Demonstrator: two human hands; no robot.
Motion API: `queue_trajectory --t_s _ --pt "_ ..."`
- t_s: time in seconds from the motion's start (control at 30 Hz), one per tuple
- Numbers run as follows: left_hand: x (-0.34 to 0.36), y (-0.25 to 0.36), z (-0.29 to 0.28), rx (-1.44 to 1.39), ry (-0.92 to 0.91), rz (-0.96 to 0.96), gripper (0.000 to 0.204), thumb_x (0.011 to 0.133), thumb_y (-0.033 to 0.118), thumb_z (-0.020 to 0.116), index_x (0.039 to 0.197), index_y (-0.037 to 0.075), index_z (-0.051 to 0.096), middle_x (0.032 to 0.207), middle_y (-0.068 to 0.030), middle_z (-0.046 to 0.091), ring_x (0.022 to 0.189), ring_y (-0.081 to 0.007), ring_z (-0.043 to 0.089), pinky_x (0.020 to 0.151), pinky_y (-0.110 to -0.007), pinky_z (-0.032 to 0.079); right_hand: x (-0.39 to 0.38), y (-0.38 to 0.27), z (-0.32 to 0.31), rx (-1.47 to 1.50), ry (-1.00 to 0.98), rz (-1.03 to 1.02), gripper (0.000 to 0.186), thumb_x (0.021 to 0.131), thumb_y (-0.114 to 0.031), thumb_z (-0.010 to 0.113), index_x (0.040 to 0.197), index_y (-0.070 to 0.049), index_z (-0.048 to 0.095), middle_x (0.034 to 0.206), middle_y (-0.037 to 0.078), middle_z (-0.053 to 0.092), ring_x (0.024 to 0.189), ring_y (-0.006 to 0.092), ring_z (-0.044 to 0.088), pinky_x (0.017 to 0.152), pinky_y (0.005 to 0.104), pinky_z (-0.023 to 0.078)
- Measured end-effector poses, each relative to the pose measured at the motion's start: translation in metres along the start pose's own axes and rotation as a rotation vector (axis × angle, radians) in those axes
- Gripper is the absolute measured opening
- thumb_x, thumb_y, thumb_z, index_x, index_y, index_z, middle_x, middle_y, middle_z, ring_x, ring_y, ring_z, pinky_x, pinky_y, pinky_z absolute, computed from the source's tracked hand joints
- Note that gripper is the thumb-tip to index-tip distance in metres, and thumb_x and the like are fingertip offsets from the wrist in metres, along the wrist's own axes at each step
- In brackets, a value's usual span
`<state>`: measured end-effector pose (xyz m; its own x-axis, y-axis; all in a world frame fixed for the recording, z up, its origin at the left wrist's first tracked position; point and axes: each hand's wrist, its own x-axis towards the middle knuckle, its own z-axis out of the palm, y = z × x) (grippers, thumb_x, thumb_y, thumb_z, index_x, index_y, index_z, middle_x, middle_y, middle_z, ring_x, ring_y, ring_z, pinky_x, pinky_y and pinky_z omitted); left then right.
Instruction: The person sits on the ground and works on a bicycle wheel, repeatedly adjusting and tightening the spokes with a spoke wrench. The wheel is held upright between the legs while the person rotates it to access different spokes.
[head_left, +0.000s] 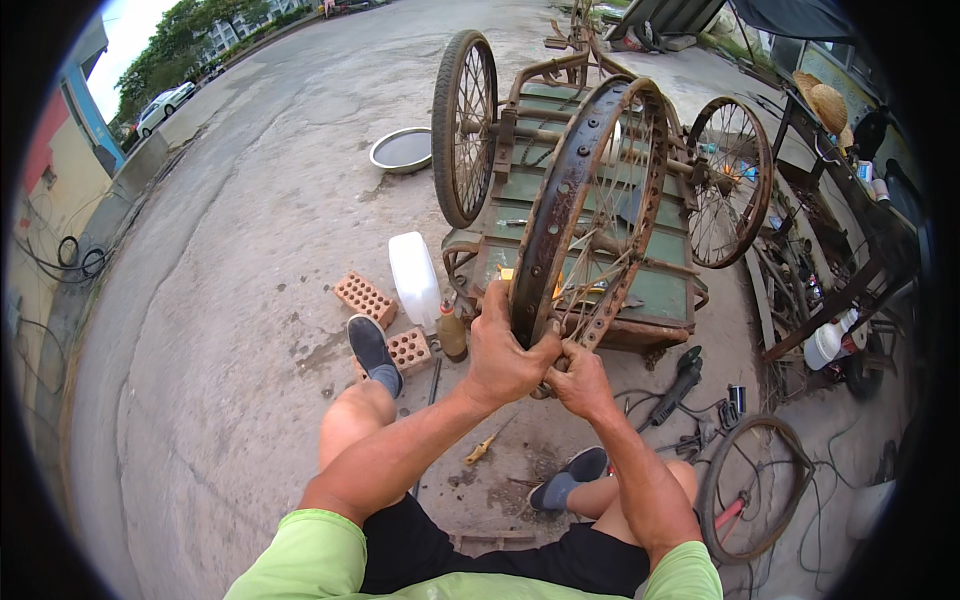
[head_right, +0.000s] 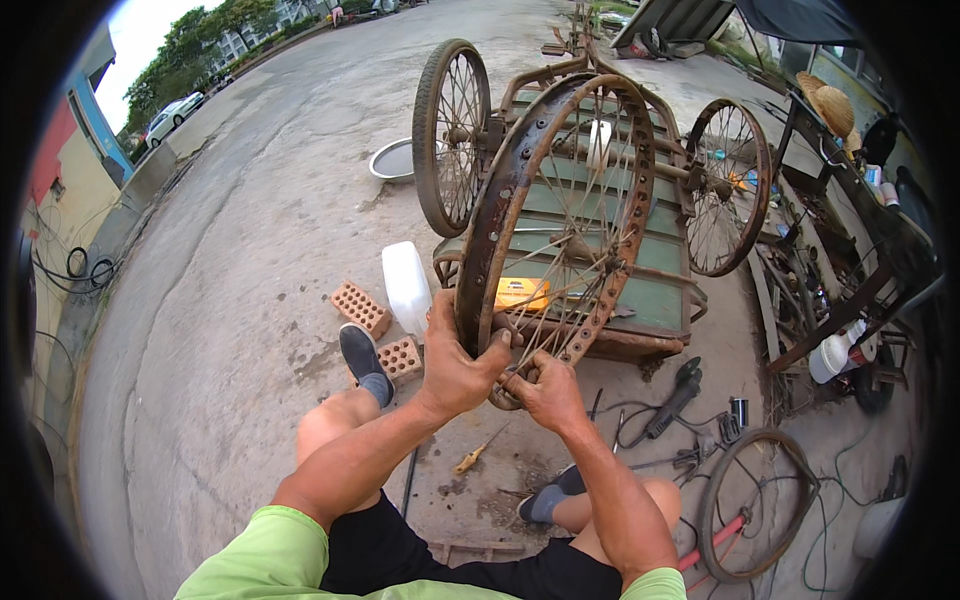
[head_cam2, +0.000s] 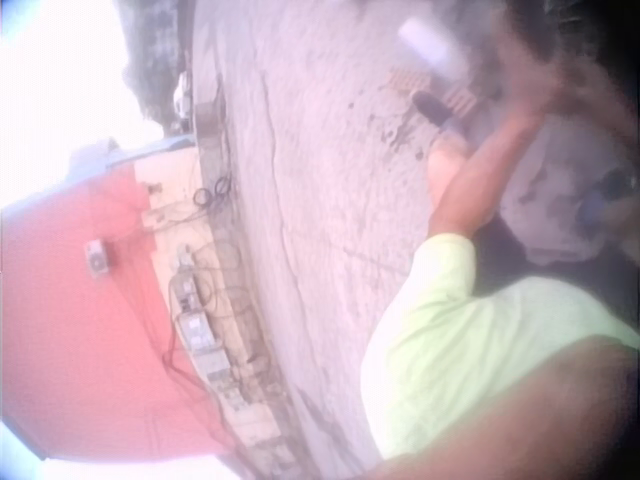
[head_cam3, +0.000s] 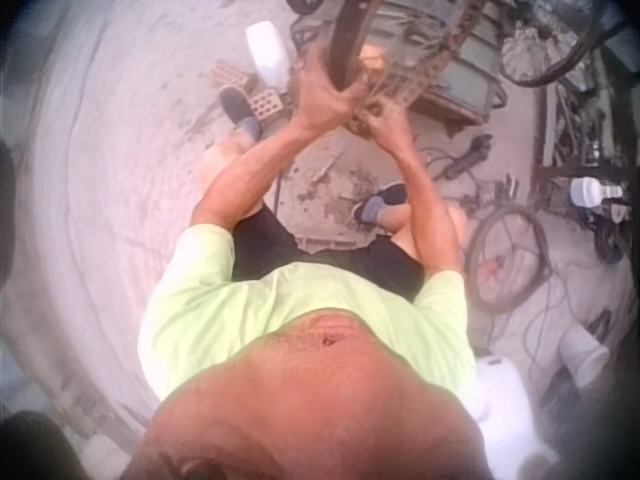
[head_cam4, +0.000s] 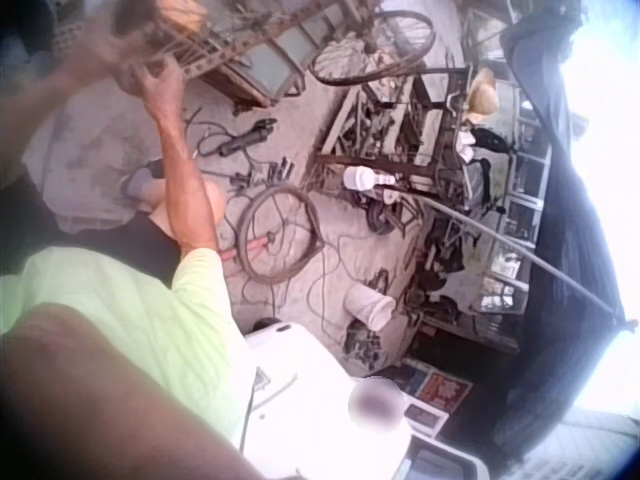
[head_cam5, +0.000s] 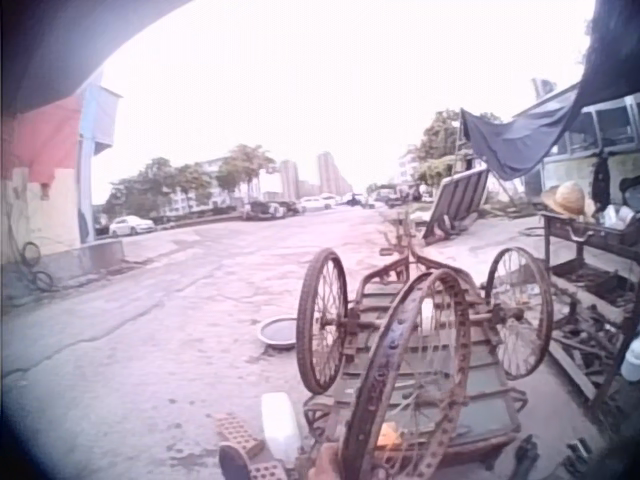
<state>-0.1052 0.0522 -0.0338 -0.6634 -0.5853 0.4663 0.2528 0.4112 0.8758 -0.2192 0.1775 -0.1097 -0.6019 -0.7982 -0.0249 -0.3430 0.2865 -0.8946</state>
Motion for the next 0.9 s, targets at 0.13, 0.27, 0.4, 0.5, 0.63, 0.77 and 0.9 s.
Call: queue_trajectory --t_s 0.13,0.27,0.4,0.5,0.63,0.77,0.9 --pt "0.0 0.009 0.001 -0.068 0.074 -0.016 0.042 0.084 0.006 0.073 0.115 -0.001 0.046 0.089 -0.0115 0.067 0.079 -0.0146 0.068 0.071 -0.032 0.057 -0.005 -0.017 0.014 -0.213 0.192 -0.049 0.042 0.085 -0.034 0.084 0.096 0.004 0.069 0.07 0.018 0.068 0.066 0.0281 0.068 0.061 0.0422 0.051" --pt "0.0 0.016 0.0 -0.061 0.079 -0.029 0.045 0.081 0.009 0.076 0.115 -0.001 0.047 0.086 -0.0121 0.069 0.077 -0.0138 0.066 0.07 -0.033 0.055 -0.004 -0.012 0.021 -0.13 0.221 -0.022 0.04 0.085 -0.032 0.082 0.1 0.003 0.07 0.067 0.015 0.066 0.064 0.0232 0.066 0.061 0.0406 0.051" --pt "0.001 0.019 -0.005 0.034 0.056 0.011 0.039 0.086 0.006 0.072 0.115 -0.001 0.046 0.093 -0.0097 0.07 0.082 -0.0109 0.068 0.073 -0.029 0.058 -0.004 -0.01 0.014 0.202 0.02 0.07 0.032 0.092 -0.021 0.074 0.112 0.002 0.068 0.068 0.004 0.064 0.063 0.0115 0.059 0.058 0.0322 0.047" --pt "0.004 0.019 -0.007 0.028 0.069 -0.019 0.04 0.085 0.006 0.073 0.115 -0.001 0.046 0.092 -0.0086 0.068 0.081 -0.0112 0.068 0.072 -0.029 0.058 -0.007 -0.014 0.002 0.566 -0.183 0.142 0.029 0.095 -0.015 0.07 0.12 0.001 0.066 0.073 -0.001 0.063 0.065 0.0064 0.055 0.057 0.0269 0.044" --pt "0.004 0.019 -0.004 -0.008 0.086 -0.027 0.041 0.084 0.006 0.074 0.113 -0.001 0.047 0.089 -0.0084 0.066 0.08 -0.0119 0.065 0.072 -0.03 0.056 -0.004 -0.007 -0.008 0.425 -0.227 0.179 0.031 0.094 -0.017 0.073 0.117 0.002 0.066 0.074 0.002 0.067 0.065 0.0099 0.059 0.058 0.0286 0.046" --pt "0.0 0.015 -0.001 -0.028 0.137 0.003 0.041 0.082 0.008 0.075 0.112 -0.001 0.049 0.085 -0.0098 0.067 0.077 -0.014 0.064 0.07 -0.032 0.055 -0.005 -0.014 0.002 -0.24 0.029 0.002 0.044 0.085 -0.033 0.084 0.104 0.004 0.069 0.078 0.017 0.073 0.07 0.0278 0.071 0.064 0.0405 0.053" --pt "-0.005 0.015 -0.004 -0.024 0.104 0.001 0.045 0.081 0.008 0.076 0.115 -0.002 0.049 0.088 -0.0111 0.068 0.078 -0.0145 0.065 0.072 -0.033 0.056 -0.009 -0.037 0.005 -0.52 0.099 0.04 0.063 0.077 -0.055 0.083 0.105 0.001 0.072 0.087 0.026 0.074 0.086 0.0421 0.074 0.076 0.0503 0.057"
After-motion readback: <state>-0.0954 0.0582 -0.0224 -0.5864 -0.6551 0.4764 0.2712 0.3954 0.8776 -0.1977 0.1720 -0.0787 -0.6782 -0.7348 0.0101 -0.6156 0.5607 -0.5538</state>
